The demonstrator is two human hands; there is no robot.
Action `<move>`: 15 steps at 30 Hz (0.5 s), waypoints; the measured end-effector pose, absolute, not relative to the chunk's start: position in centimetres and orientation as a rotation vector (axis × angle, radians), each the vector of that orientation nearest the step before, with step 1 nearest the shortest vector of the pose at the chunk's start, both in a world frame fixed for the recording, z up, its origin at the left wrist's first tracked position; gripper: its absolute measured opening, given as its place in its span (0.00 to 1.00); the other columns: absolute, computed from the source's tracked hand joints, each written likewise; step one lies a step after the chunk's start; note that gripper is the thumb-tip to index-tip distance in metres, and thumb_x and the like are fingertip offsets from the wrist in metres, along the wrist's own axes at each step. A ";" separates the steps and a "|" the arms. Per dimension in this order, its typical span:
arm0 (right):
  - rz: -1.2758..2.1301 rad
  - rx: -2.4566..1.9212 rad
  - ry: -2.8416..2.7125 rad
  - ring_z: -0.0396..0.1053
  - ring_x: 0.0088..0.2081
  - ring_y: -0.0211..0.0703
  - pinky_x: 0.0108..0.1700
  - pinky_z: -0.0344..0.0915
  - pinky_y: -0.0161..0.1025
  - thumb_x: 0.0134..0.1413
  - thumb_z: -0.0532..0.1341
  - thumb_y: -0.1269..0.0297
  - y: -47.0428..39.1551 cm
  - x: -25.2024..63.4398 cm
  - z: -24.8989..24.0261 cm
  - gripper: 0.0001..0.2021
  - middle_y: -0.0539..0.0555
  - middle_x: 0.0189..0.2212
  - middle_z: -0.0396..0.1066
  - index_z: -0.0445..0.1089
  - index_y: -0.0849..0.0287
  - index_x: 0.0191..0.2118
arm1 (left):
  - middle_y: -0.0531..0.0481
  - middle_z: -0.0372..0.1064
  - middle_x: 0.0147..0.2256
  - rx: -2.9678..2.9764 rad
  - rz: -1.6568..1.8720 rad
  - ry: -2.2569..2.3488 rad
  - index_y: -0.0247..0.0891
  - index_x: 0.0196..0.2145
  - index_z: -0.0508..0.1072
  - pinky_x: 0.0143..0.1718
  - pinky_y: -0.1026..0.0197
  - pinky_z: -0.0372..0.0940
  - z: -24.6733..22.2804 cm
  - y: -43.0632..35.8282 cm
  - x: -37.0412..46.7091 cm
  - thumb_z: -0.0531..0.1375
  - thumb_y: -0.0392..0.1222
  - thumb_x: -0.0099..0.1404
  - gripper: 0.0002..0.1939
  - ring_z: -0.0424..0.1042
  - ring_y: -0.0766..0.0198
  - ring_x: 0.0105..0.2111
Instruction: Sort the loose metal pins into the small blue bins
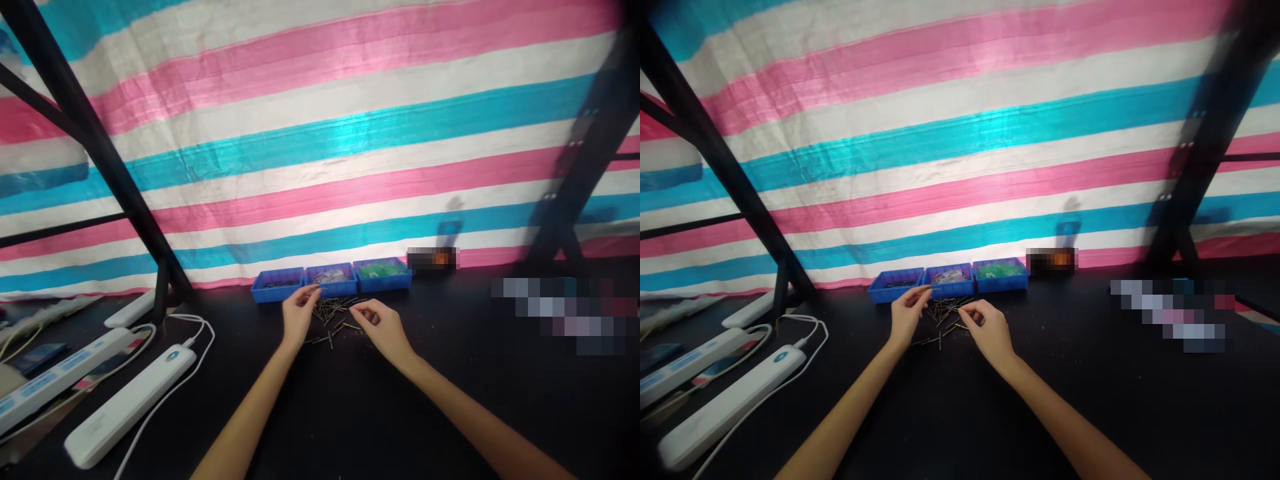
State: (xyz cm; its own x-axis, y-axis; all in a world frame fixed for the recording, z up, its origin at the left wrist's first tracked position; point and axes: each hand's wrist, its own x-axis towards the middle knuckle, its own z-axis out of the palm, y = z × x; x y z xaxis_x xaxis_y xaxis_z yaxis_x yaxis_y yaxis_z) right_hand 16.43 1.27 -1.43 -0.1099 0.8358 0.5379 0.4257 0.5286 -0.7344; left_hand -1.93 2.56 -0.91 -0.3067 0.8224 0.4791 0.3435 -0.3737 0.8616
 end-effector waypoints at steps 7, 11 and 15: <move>0.476 -1.064 -1.765 0.61 0.23 0.36 0.24 0.56 0.32 0.49 0.56 0.61 1.1 16.1 -1.9 0.08 0.49 0.24 0.68 0.71 0.57 0.29 | 0.49 0.71 0.36 1.889 1.885 1.940 0.39 0.35 0.72 0.43 0.56 0.56 -1.2 4.1 -6.0 0.54 0.43 0.59 0.10 0.68 0.60 0.39; 0.475 -1.075 -1.787 0.62 0.24 0.36 0.25 0.56 0.32 0.50 0.56 0.61 1.2 16.2 -2.0 0.08 0.50 0.24 0.68 0.71 0.57 0.29 | 0.49 0.71 0.37 2.014 1.708 2.135 0.40 0.35 0.71 0.45 0.54 0.50 -2.1 4.8 -7.0 0.53 0.41 0.60 0.08 0.67 0.58 0.41; 0.462 -1.089 -1.800 0.62 0.24 0.36 0.25 0.56 0.32 0.50 0.56 0.61 1.3 16.3 -2.0 0.08 0.49 0.24 0.68 0.71 0.56 0.30 | 0.49 0.71 0.38 2.069 1.638 2.208 0.41 0.35 0.70 0.45 0.55 0.49 -2.5 5.0 -7.2 0.52 0.41 0.61 0.09 0.66 0.59 0.42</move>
State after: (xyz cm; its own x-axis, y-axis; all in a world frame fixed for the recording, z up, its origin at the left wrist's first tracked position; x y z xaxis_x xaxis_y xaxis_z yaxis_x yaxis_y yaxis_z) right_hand 16.28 1.28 -2.02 -0.1542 0.8343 0.5292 0.4762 0.5321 -0.7001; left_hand -7.22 5.04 -2.47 -0.2483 0.6142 0.7491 0.8952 -0.1500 0.4197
